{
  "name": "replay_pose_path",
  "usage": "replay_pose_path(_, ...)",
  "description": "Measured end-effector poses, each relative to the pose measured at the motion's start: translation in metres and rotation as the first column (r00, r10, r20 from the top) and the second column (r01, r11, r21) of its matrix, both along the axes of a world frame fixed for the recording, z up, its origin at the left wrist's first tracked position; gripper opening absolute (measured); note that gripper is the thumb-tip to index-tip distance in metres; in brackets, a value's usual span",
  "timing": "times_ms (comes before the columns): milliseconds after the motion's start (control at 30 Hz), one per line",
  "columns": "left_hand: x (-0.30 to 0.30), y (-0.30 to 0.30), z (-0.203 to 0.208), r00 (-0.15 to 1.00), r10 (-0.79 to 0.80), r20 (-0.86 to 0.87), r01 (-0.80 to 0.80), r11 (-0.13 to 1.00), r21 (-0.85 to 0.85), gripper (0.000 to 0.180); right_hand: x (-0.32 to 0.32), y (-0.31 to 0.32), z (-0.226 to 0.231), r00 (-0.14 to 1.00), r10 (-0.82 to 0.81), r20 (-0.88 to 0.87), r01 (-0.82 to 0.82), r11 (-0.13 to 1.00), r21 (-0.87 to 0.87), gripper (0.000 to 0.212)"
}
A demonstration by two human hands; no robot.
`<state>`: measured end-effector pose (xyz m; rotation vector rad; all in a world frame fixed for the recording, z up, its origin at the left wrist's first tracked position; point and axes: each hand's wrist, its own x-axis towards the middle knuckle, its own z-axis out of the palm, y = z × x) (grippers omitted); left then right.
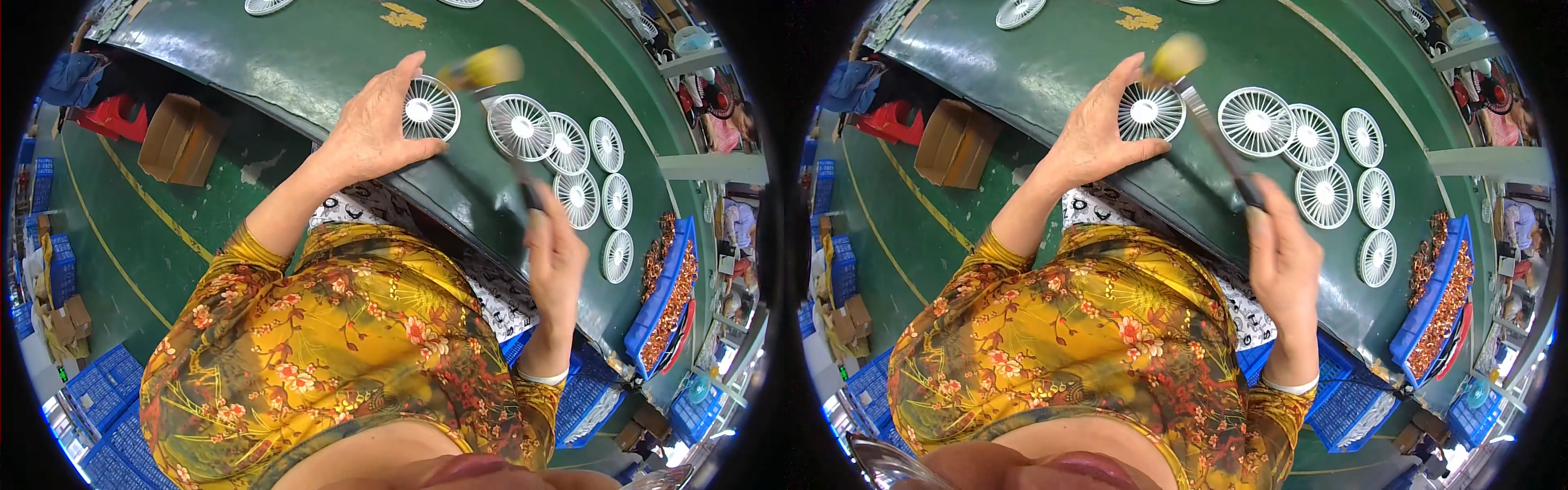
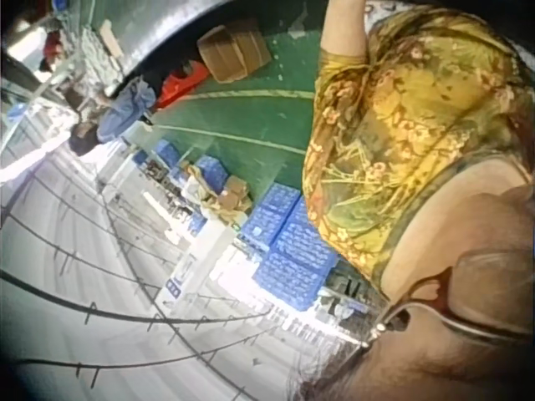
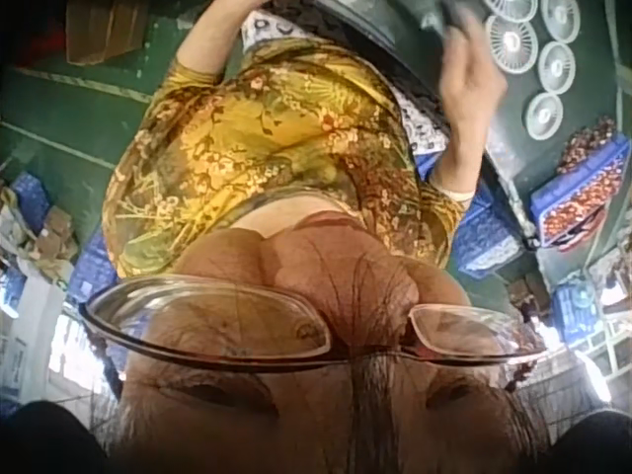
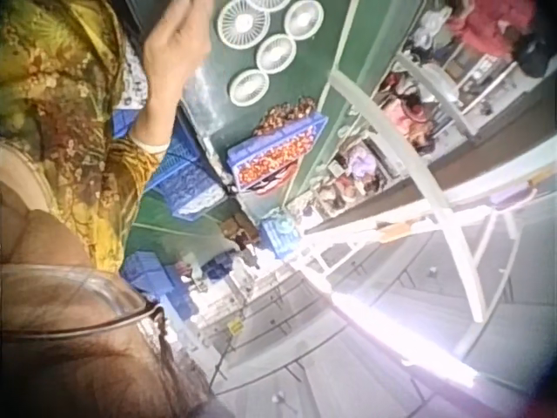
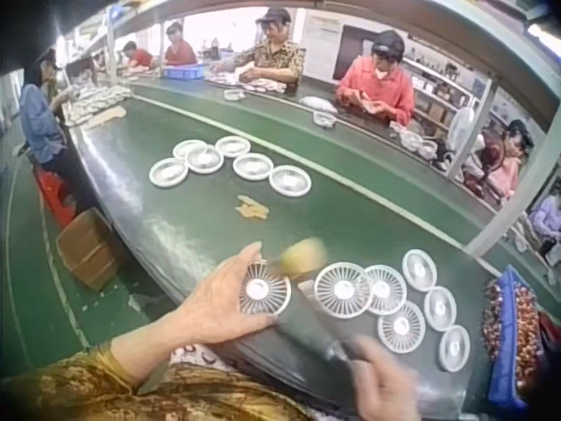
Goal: Assembling metal rings into plastic fan guards on an electronics factory assembly line using a small mallet.
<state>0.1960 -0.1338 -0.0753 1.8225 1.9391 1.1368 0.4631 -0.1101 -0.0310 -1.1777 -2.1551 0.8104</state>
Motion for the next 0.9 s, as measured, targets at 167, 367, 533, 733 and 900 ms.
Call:
replay_pose_path(167, -0.003, -0.003, -0.008, 1.0, -0.009, -0.005, 0.009, 0.999, 0.047, 0.098, -0.009, -0.004, 0.017, 0.995, -0.017, 0.094, 0.02, 0.999, -0.028, 0.028)
replay_pose_path(367, 0.0, 0.008, -0.003, 0.994, -0.026, 0.106, 0.027, 1.0, -0.006, 0.103, -0.026, 0.009, 0.006, 0.946, 0.052, 0.32, -0.062, 0.998, 0.02, 0.029)
replay_pose_path(533, -0.006, 0.003, -0.006, 0.995, -0.087, -0.057, 0.089, 0.995, 0.035, 0.103, 0.012, 0.01, 0.008, 1.0, 0.006, 0.02, -0.006, 1.0, 0.0, 0.028)
replay_pose_path(733, 0.01, 0.014, 0.005, 0.949, -0.283, -0.141, 0.31, 0.92, 0.239, 0.091, 0.116, 0.01, 0.002, 0.734, -0.645, 0.213, 0.569, 0.755, 0.326, 0.034)
replay_pose_path(900, 0.041, 0.031, 0.014, 0.8, -0.522, -0.295, 0.555, 0.831, 0.033, 0.083, 0.135, 0.015, -0.015, 0.804, -0.561, 0.195, 0.495, 0.815, 0.302, 0.037)
